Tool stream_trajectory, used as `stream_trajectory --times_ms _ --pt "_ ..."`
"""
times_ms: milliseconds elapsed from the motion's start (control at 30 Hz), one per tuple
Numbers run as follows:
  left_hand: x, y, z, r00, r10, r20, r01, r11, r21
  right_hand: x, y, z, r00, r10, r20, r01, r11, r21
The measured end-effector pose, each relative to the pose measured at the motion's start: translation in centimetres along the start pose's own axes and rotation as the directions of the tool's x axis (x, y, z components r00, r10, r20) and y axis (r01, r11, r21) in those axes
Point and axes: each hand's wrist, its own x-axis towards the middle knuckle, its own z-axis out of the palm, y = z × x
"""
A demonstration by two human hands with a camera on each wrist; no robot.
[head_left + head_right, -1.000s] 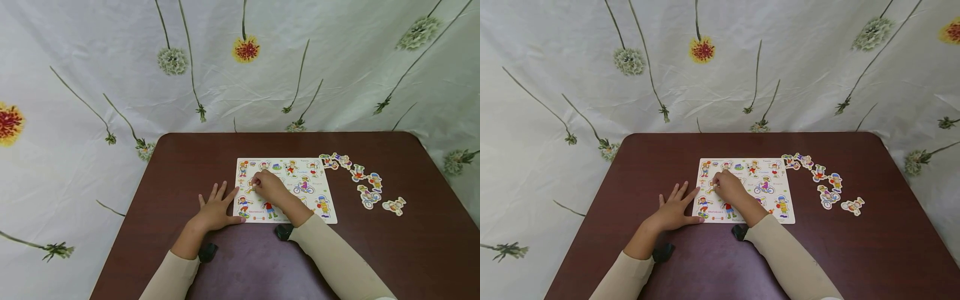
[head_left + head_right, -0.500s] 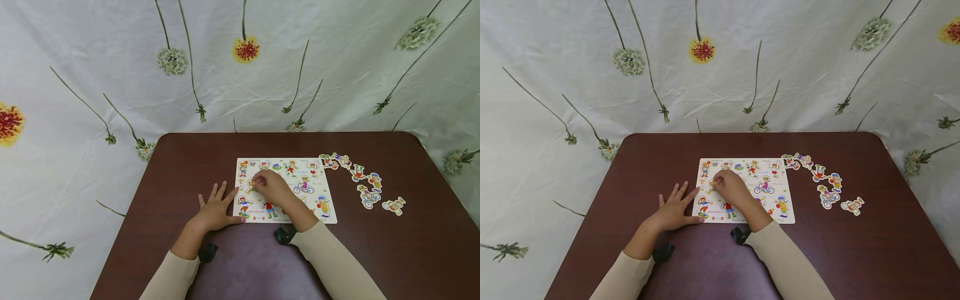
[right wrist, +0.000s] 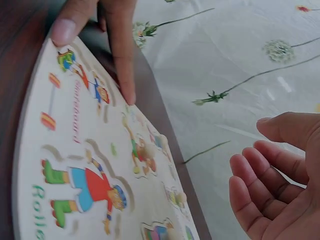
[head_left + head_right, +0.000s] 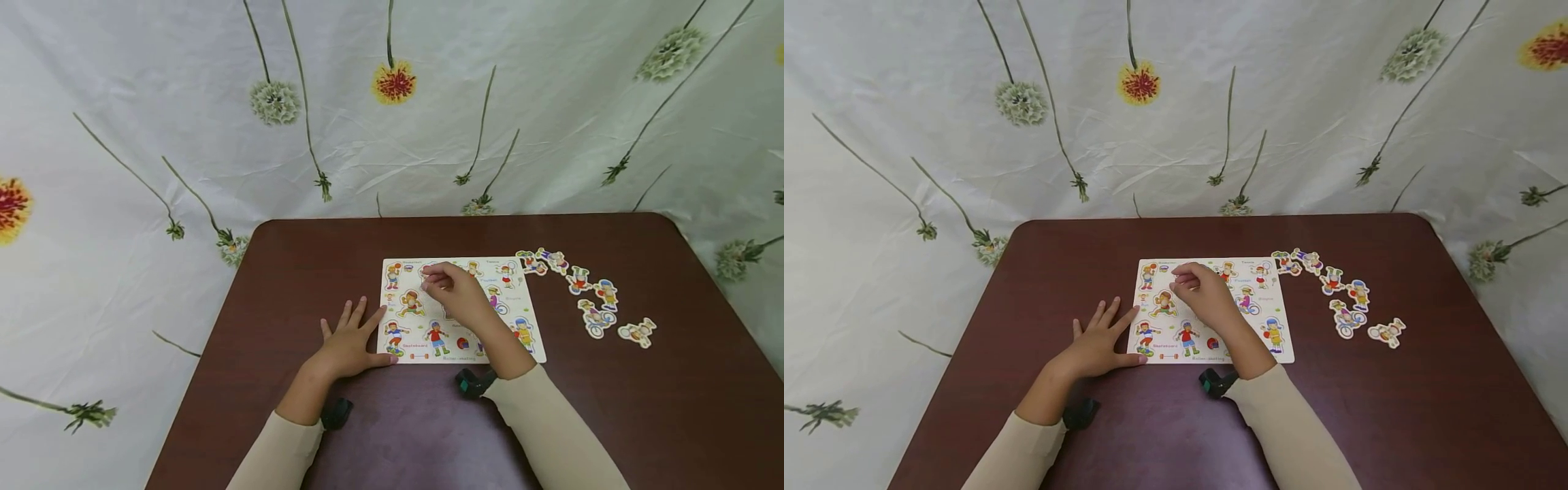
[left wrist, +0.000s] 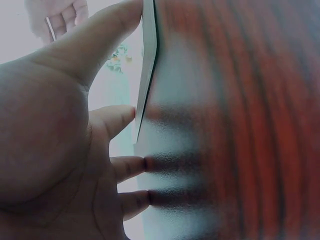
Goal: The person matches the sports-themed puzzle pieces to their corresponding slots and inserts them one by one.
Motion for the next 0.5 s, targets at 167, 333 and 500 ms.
stream_trajectory --times_ms 167,333,500 --pt "-0.1 0.0 0.0 1.0 -0.001 -0.002 0.001 1.0 -0.002 0.0 0.3 -1.5 0.998 0.001 -0.062 0.001 1.0 0.031" --pt "-0.2 0.0 0.0 1.0 0.008 -0.005 -0.008 1.0 -0.013 0.0 0.9 -3.2 0.993 0.008 -0.116 -0.005 1.0 0.029" --pt "-0.1 0.0 0.0 1.0 0.01 -0.004 -0.01 1.0 -0.009 0.0 1.4 -4.8 0.987 0.03 -0.158 -0.026 0.999 0.026"
